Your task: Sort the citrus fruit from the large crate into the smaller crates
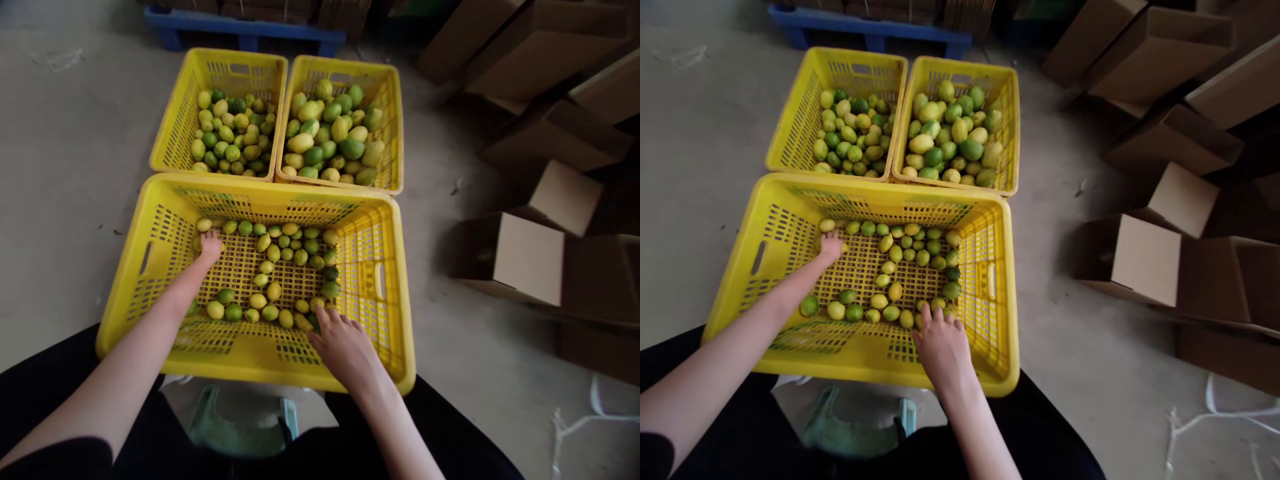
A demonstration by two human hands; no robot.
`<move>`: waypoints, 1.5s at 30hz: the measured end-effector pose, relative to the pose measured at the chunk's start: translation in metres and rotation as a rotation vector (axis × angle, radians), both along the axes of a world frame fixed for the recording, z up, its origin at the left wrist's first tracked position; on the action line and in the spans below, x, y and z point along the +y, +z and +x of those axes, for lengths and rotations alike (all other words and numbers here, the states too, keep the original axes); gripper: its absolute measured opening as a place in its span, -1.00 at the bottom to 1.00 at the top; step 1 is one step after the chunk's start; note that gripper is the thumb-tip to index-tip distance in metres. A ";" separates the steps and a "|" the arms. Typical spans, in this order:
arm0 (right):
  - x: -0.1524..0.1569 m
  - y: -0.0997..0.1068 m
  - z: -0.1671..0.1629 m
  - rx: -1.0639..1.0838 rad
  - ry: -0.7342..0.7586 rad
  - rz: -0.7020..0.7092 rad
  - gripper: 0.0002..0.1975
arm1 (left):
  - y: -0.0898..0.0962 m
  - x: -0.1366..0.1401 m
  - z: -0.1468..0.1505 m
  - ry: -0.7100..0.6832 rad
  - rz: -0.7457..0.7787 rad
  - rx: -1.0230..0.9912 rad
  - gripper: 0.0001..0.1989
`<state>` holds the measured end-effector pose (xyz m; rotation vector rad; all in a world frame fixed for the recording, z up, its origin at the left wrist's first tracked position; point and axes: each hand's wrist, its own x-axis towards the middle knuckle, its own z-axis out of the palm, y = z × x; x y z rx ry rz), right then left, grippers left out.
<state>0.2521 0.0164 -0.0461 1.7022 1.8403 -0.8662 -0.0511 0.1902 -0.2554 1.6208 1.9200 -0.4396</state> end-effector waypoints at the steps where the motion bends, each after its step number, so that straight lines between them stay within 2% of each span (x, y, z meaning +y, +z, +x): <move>1: 0.001 0.003 0.000 -0.005 0.007 0.005 -0.50 | 0.008 -0.005 0.002 0.024 -0.035 -0.033 -0.63; 3: 0.001 0.010 -0.002 0.005 0.017 0.029 -0.51 | 0.030 -0.013 0.005 0.073 -0.117 -0.136 -0.58; 5: 0.001 0.017 -0.004 0.025 0.031 0.071 -0.53 | 0.060 -0.018 0.008 0.123 -0.198 -0.284 -0.56; 10: -0.001 0.039 -0.011 0.021 0.087 0.180 -0.54 | 0.162 -0.034 0.008 0.318 -0.304 -0.759 -0.53; 14: -0.003 0.056 -0.018 0.021 0.113 0.267 -0.47 | 0.243 -0.078 0.005 0.479 -0.312 -1.338 -0.52; 16: -0.005 0.060 -0.023 0.049 0.134 0.295 -0.45 | 0.268 -0.107 0.007 0.507 -0.336 -1.556 -0.48; 17: -0.007 0.060 -0.024 0.066 0.146 0.296 -0.45 | 0.274 -0.120 0.010 0.515 -0.364 -1.625 -0.46; 19: -0.008 0.056 -0.027 0.090 0.159 0.274 -0.45 | 0.274 -0.140 0.019 0.550 -0.428 -1.690 -0.49; 22: -0.004 0.036 -0.028 0.091 0.153 0.173 -0.46 | 0.252 -0.151 0.034 0.737 -0.431 -1.591 -0.66; 24: 0.003 0.012 -0.027 0.052 0.131 0.080 -0.46 | 0.236 -0.150 0.043 0.887 -0.374 -1.434 -0.75; 26: 0.015 -0.020 -0.027 -0.013 0.106 -0.029 -0.48 | 0.228 -0.147 0.050 0.957 -0.316 -1.307 -0.78; 28: 0.027 -0.057 -0.031 -0.054 0.092 -0.100 -0.54 | 0.230 -0.144 0.054 0.942 -0.273 -1.278 -0.78; 31: 0.042 -0.111 -0.038 -0.107 0.071 -0.168 -0.63 | 0.245 -0.143 0.056 0.876 -0.248 -1.333 -0.76; 35: 0.041 -0.161 -0.042 -0.189 0.046 -0.180 -0.68 | 0.260 -0.140 0.058 0.905 -0.202 -1.307 -0.79; 37: 0.035 -0.177 -0.038 -0.222 0.051 -0.179 -0.70 | 0.258 -0.138 0.061 0.951 -0.171 -1.285 -0.77; 40: 0.027 -0.192 -0.031 -0.255 0.089 -0.163 -0.69 | 0.251 -0.135 0.068 0.938 -0.143 -1.318 -0.70; 45: 0.021 -0.195 -0.032 -0.244 0.149 -0.113 -0.70 | 0.246 -0.135 0.071 0.836 -0.261 -1.284 -0.71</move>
